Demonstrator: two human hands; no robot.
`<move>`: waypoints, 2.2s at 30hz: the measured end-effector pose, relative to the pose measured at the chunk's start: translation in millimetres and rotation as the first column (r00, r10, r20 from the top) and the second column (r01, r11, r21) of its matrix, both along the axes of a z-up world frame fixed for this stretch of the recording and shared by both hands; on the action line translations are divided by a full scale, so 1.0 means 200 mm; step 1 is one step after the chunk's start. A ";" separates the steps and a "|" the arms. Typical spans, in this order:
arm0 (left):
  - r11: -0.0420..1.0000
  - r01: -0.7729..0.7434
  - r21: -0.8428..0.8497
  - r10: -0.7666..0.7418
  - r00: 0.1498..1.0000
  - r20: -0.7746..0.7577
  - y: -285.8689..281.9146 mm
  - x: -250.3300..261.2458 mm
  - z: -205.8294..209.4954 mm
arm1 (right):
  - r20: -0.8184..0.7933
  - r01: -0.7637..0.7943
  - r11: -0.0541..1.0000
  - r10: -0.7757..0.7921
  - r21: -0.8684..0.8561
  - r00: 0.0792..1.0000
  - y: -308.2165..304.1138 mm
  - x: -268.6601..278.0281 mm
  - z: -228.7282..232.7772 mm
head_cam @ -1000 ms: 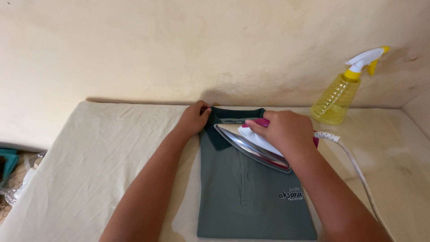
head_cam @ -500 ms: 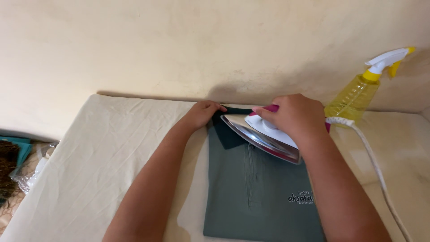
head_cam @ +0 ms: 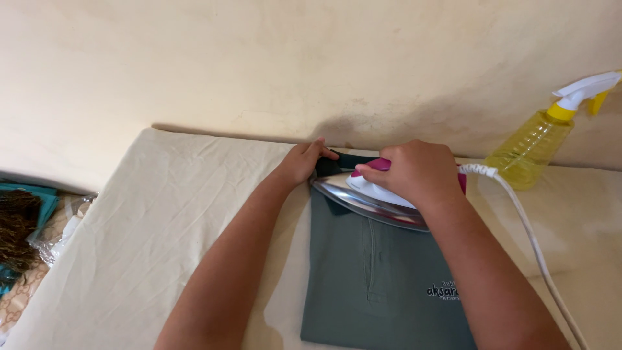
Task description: Ironing and folding a polo shirt on an ironing board and placing it in a basket.
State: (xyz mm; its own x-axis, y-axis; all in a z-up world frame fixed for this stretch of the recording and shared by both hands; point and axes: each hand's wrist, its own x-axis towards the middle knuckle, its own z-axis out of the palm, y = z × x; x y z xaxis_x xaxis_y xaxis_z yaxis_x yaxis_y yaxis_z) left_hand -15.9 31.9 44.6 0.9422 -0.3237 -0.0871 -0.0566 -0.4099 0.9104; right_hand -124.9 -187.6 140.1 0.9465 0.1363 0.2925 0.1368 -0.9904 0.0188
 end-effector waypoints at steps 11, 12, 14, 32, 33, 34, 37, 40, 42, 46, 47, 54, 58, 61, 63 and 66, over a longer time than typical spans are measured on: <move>1.000 -0.027 -0.002 0.027 0.999 0.040 -0.03 0.00 -0.02 | 0.232 -0.015 0.987 0.053 -0.160 0.971 -0.04 0.06 -0.17; 1.000 -0.029 -0.008 0.029 0.999 0.032 -0.03 -0.03 -0.01 | 0.231 -0.018 0.988 0.053 -0.153 0.971 -0.05 0.05 -0.18; 1.000 -0.027 -0.014 0.028 0.999 0.025 -0.04 -0.02 -0.02 | 0.230 -0.018 0.989 0.051 -0.145 0.972 -0.04 0.02 -0.15; 0.997 0.000 0.081 -0.020 0.969 0.246 -0.06 0.20 -0.32 | 0.081 -0.359 0.932 0.361 -0.047 0.929 0.00 -0.28 -0.13; 0.997 -0.006 0.078 -0.013 0.968 0.251 -0.06 0.19 -0.31 | 0.099 -0.366 0.928 0.372 -0.069 0.923 -0.01 -0.31 -0.16; 0.997 -0.012 0.074 -0.008 0.967 0.257 -0.06 0.18 -0.30 | 0.117 -0.372 0.924 0.381 -0.092 0.917 -0.01 -0.33 -0.17; 0.998 -0.012 0.061 -0.004 0.968 0.253 -0.06 0.18 -0.30 | -0.023 -0.359 0.933 0.358 -0.026 0.933 -0.02 -0.39 -0.17; 0.999 -0.004 0.049 -0.009 0.968 0.249 -0.05 0.18 -0.30 | -0.091 -0.383 0.924 0.382 0.010 0.920 -0.02 -0.44 -0.14; 0.997 -0.007 0.073 -0.007 0.982 0.189 -0.06 0.12 -0.19 | -0.257 -0.352 0.935 0.331 -0.041 0.908 0.02 -0.49 -0.10; 0.996 -0.010 0.089 -0.001 0.992 0.127 -0.06 0.09 -0.13 | -0.317 -0.431 0.900 0.391 -0.065 0.864 0.04 -0.63 -0.13; 0.996 -0.007 0.090 -0.004 0.992 0.125 -0.06 0.09 -0.13 | -0.318 -0.429 0.901 0.389 -0.063 0.864 0.04 -0.67 -0.12; 0.996 0.008 0.089 -0.025 0.982 0.187 -0.06 0.12 -0.20 | -0.600 -0.536 0.844 0.442 0.026 0.667 -0.05 -0.86 -0.25; 0.991 0.010 0.131 -0.032 0.984 0.175 -0.06 0.10 -0.15 | -0.441 -0.700 0.714 0.635 0.019 0.635 -0.13 -0.91 -0.34; 0.992 0.005 0.129 -0.023 0.990 0.137 -0.05 0.06 -0.10 | -0.656 -0.559 0.818 0.497 0.135 0.568 -0.17 -0.85 -0.21; 0.989 0.012 0.149 -0.032 0.991 0.133 -0.05 0.05 -0.08 | -0.389 -0.495 0.859 0.504 0.131 0.771 -0.20 -0.83 -0.11; 0.990 0.026 0.142 -0.045 0.990 0.134 -0.05 0.05 -0.07 | -0.011 -0.276 0.951 0.280 0.140 0.960 -0.31 -0.78 -0.04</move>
